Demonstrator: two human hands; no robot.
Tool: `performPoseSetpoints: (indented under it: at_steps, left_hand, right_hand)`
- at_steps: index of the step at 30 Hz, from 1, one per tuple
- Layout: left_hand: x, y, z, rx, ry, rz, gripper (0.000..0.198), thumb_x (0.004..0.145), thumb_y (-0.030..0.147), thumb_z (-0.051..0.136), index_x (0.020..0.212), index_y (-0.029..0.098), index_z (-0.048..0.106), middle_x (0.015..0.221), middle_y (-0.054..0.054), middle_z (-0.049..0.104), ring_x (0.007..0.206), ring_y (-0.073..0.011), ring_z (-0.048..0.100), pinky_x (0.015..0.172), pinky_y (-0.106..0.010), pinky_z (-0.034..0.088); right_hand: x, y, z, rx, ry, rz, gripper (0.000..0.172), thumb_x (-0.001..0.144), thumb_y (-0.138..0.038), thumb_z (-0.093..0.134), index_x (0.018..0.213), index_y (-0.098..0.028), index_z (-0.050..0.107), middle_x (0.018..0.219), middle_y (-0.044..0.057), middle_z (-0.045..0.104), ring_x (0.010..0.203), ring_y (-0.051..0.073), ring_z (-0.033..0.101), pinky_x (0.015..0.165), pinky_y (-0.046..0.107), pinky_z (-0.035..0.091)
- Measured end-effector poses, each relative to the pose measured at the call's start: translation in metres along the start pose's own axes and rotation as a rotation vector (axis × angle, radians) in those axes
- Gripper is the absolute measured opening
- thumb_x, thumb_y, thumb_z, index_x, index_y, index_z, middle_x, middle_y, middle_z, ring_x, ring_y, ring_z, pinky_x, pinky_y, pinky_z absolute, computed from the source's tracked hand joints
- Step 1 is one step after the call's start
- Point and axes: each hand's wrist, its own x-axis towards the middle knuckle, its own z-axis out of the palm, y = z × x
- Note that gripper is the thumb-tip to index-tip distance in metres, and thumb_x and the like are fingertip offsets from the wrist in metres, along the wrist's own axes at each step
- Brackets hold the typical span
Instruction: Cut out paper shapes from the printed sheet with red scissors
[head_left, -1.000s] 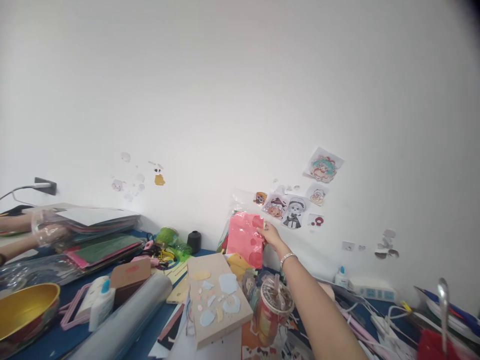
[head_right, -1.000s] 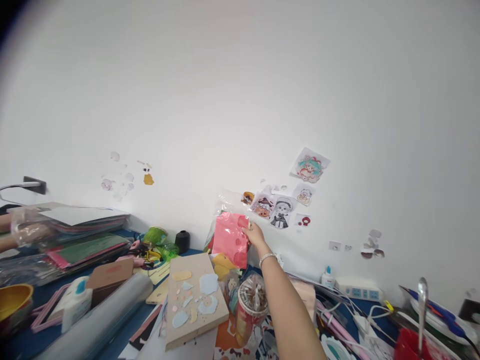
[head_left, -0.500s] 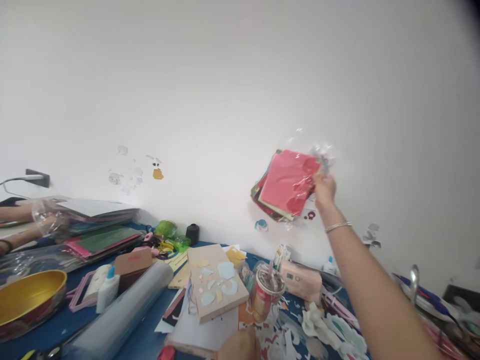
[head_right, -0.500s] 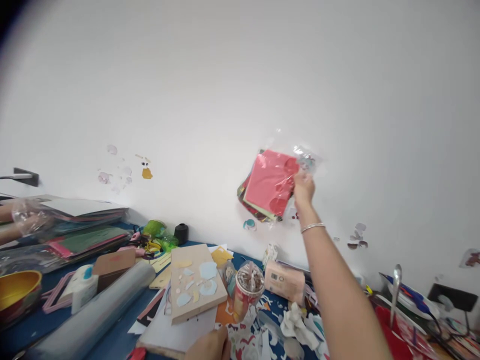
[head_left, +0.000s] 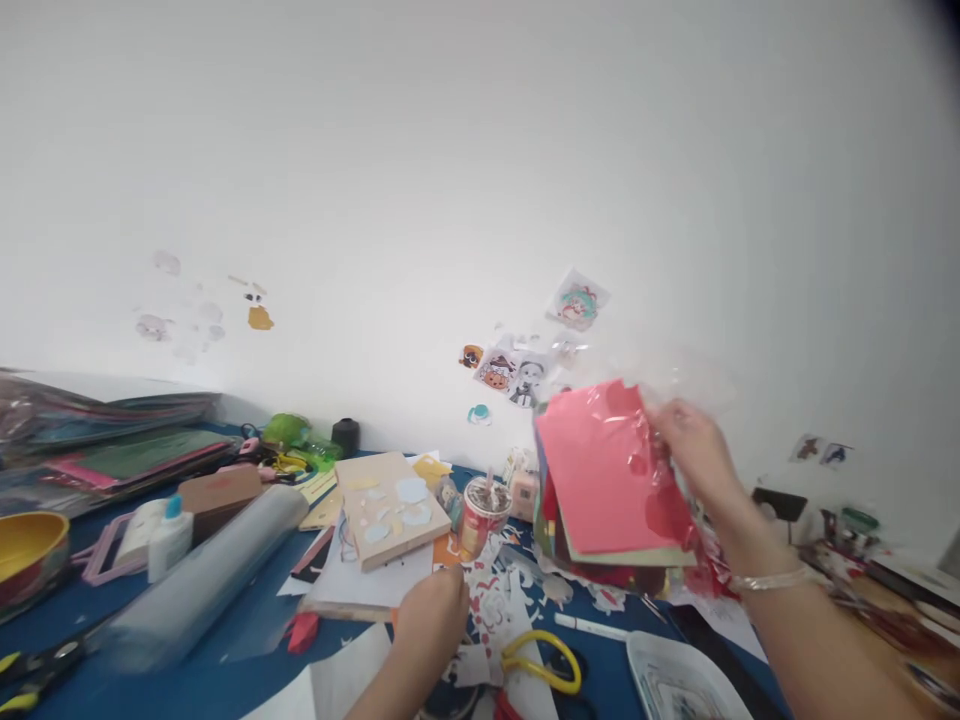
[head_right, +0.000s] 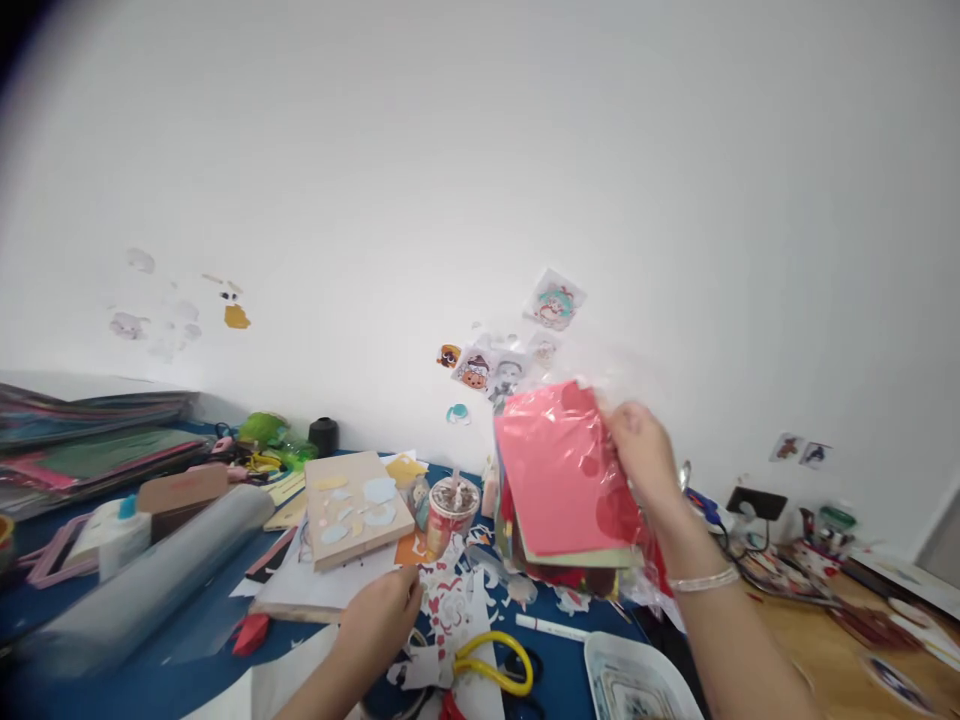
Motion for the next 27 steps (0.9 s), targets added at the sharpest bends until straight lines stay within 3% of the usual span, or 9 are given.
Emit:
performPoseSetpoints:
  at_steps: [3, 5, 11, 13, 15, 20, 23, 26, 27]
  left_hand:
    - [-0.003, 0.005, -0.001, -0.012, 0.052, 0.041, 0.030, 0.088, 0.021, 0.028, 0.094, 0.015, 0.057, 0.089, -0.010, 0.068, 0.086, -0.0212, 0.064, 0.070, -0.028, 0.045]
    - [-0.006, 0.008, -0.001, -0.074, 0.194, 0.120, 0.028, 0.089, 0.021, 0.028, 0.100, 0.017, 0.053, 0.092, -0.009, 0.067, 0.087, -0.0192, 0.063, 0.072, -0.027, 0.046]
    - [-0.022, 0.011, -0.010, -0.205, 1.026, 0.474, 0.027, 0.083, 0.027, 0.046, 0.109, 0.017, 0.044, 0.099, -0.012, 0.059, 0.091, -0.0214, 0.059, 0.069, -0.029, 0.051]
    - [-0.033, 0.013, -0.016, -0.163, 1.269, 0.614, 0.025, 0.079, 0.025, 0.054, 0.102, 0.018, 0.047, 0.094, -0.009, 0.057, 0.089, -0.0214, 0.058, 0.070, -0.032, 0.051]
    - [-0.046, 0.017, -0.022, -0.119, 1.378, 0.804, 0.021, 0.077, 0.030, 0.059, 0.093, 0.018, 0.052, 0.094, -0.008, 0.055, 0.092, -0.0214, 0.056, 0.079, -0.036, 0.049]
    - [-0.068, 0.032, -0.027, 0.015, 1.267, 1.071, 0.012, 0.082, 0.030, 0.055, 0.077, 0.021, 0.060, 0.082, -0.002, 0.063, 0.088, -0.0172, 0.055, 0.087, -0.033, 0.039]
    - [-0.072, 0.039, -0.025, 0.135, 1.094, 1.143, 0.015, 0.086, 0.020, 0.048, 0.075, 0.017, 0.059, 0.078, -0.002, 0.066, 0.081, -0.0168, 0.057, 0.083, -0.034, 0.039]
    - [-0.075, 0.039, -0.015, 0.149, 1.020, 1.140, 0.020, 0.088, 0.017, 0.042, 0.074, 0.016, 0.057, 0.076, -0.004, 0.067, 0.080, -0.0185, 0.058, 0.084, -0.038, 0.038]
    - [-0.077, 0.038, -0.009, 0.146, 1.000, 1.138, 0.022, 0.088, 0.016, 0.040, 0.074, 0.016, 0.057, 0.075, -0.004, 0.066, 0.079, -0.0187, 0.058, 0.083, -0.038, 0.038]
  right_hand:
    - [-0.047, 0.003, 0.012, -0.135, 0.036, 0.007, 0.026, 0.079, -0.038, 0.053, 0.061, -0.021, 0.048, 0.051, -0.005, 0.049, 0.048, 0.014, 0.047, 0.049, 0.026, 0.035]
    - [-0.079, 0.003, 0.019, -0.160, 0.028, 0.003, 0.027, 0.082, -0.039, 0.049, 0.063, -0.021, 0.048, 0.054, -0.003, 0.052, 0.054, 0.016, 0.050, 0.055, 0.027, 0.037]
    - [-0.167, 0.009, 0.026, -0.034, -0.079, 0.125, 0.027, 0.080, -0.043, 0.047, 0.087, -0.020, 0.059, 0.090, 0.007, 0.066, 0.082, 0.024, 0.059, 0.072, 0.031, 0.043]
    - [-0.185, 0.012, 0.021, -0.004, -0.096, 0.137, 0.023, 0.078, -0.043, 0.051, 0.076, -0.021, 0.055, 0.090, 0.007, 0.067, 0.082, 0.024, 0.060, 0.070, 0.031, 0.044]
    - [-0.196, 0.014, 0.014, 0.006, -0.164, 0.174, 0.024, 0.075, -0.040, 0.056, 0.065, -0.022, 0.044, 0.093, 0.007, 0.067, 0.084, 0.025, 0.061, 0.068, 0.031, 0.046]
    - [-0.195, 0.017, -0.020, 0.020, -0.463, 0.186, 0.014, 0.072, -0.025, 0.057, 0.083, -0.023, 0.049, 0.111, 0.010, 0.060, 0.095, 0.025, 0.060, 0.079, 0.038, 0.049]
    - [-0.192, 0.008, -0.053, 0.019, -0.466, 0.093, 0.023, 0.074, -0.018, 0.054, 0.095, -0.025, 0.051, 0.119, 0.008, 0.056, 0.106, 0.024, 0.055, 0.089, 0.039, 0.045]
    - [-0.204, -0.017, -0.073, 0.154, -0.441, -0.136, 0.021, 0.082, -0.014, 0.039, 0.093, -0.028, 0.049, 0.096, 0.003, 0.064, 0.095, 0.018, 0.060, 0.079, 0.029, 0.052]
    - [-0.213, -0.026, -0.072, 0.119, -0.647, -0.239, 0.023, 0.082, -0.013, 0.038, 0.093, -0.029, 0.051, 0.088, 0.002, 0.066, 0.087, 0.017, 0.063, 0.073, 0.026, 0.053]
